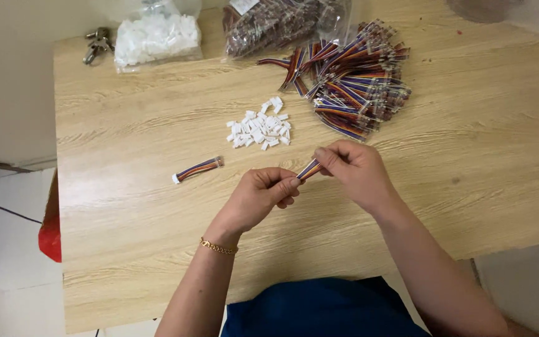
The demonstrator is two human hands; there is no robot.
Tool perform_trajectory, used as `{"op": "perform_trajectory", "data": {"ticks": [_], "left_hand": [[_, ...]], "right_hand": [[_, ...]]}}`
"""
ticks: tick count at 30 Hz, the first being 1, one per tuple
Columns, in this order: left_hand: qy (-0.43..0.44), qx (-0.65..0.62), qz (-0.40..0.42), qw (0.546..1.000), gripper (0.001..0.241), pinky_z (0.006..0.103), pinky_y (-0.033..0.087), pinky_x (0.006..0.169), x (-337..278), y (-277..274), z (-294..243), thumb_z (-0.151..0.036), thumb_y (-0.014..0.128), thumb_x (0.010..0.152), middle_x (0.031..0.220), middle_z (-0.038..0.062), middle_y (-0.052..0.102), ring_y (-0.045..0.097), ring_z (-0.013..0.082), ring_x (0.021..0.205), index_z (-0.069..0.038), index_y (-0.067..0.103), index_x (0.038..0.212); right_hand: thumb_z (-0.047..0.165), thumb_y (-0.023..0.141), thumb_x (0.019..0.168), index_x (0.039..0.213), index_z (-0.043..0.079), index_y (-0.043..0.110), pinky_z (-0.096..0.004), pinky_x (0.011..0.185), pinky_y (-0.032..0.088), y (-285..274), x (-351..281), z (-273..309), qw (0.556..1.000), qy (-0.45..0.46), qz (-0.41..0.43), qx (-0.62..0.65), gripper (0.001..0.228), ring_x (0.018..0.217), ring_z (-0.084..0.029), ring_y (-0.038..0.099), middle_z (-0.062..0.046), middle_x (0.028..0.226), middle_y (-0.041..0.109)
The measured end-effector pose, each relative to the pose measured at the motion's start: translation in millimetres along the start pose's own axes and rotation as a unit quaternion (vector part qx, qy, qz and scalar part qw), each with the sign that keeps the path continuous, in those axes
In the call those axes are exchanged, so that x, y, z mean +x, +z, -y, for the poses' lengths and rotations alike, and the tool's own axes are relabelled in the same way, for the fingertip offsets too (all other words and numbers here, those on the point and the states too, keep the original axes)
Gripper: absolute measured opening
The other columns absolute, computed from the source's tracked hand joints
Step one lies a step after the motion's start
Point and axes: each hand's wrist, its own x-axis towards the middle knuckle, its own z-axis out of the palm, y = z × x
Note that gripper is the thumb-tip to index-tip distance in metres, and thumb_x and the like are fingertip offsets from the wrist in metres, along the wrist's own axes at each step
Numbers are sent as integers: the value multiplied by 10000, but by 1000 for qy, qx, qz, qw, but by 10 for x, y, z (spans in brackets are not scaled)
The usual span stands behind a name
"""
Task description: Attaching white plastic connectors to the ends of multi-colored ribbon cables
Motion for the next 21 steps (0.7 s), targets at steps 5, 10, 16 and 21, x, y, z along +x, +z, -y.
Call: {"op": "perform_trajectory", "data": {"ticks": [5, 10, 16, 21], "left_hand": [[18, 15, 4, 1000, 193, 215, 564, 626, -54, -19, -91, -198, 670, 910, 774, 75, 691, 658, 115, 682, -22, 706, 982], [20, 13, 9, 1000, 164, 224, 564, 661, -117, -38, -216, -179, 679, 900, 762, 56, 687, 669, 117, 718, -30, 721, 957], [25, 1, 10, 1000, 158, 236, 567, 659, -129, -10, -280, -188, 687, 885, 740, 57, 685, 676, 124, 711, -43, 727, 932], [47, 3, 15, 999, 165, 234, 550, 642, -138, 26, -275, -182, 646, 918, 666, 66, 649, 631, 119, 675, -30, 708, 930]], "right_hand": [[212, 691, 936, 759, 44, 682, -233, 626, 509, -53, -2, 96, 1000, 8, 9, -8, 244, 613, -97, 586, -67, 608, 643], [182, 687, 936, 770, 18, 675, -258, 647, 528, -68, -33, 181, 1000, -2, 21, -6, 234, 640, -115, 593, -94, 621, 648], [194, 670, 946, 803, 20, 672, -247, 632, 566, -11, -53, 214, 1000, 19, 21, 12, 224, 639, -118, 622, -96, 673, 672], [128, 698, 912, 882, -12, 669, -241, 660, 588, 21, -40, 122, 999, 16, 10, 45, 145, 675, -113, 648, -99, 726, 679]]}}
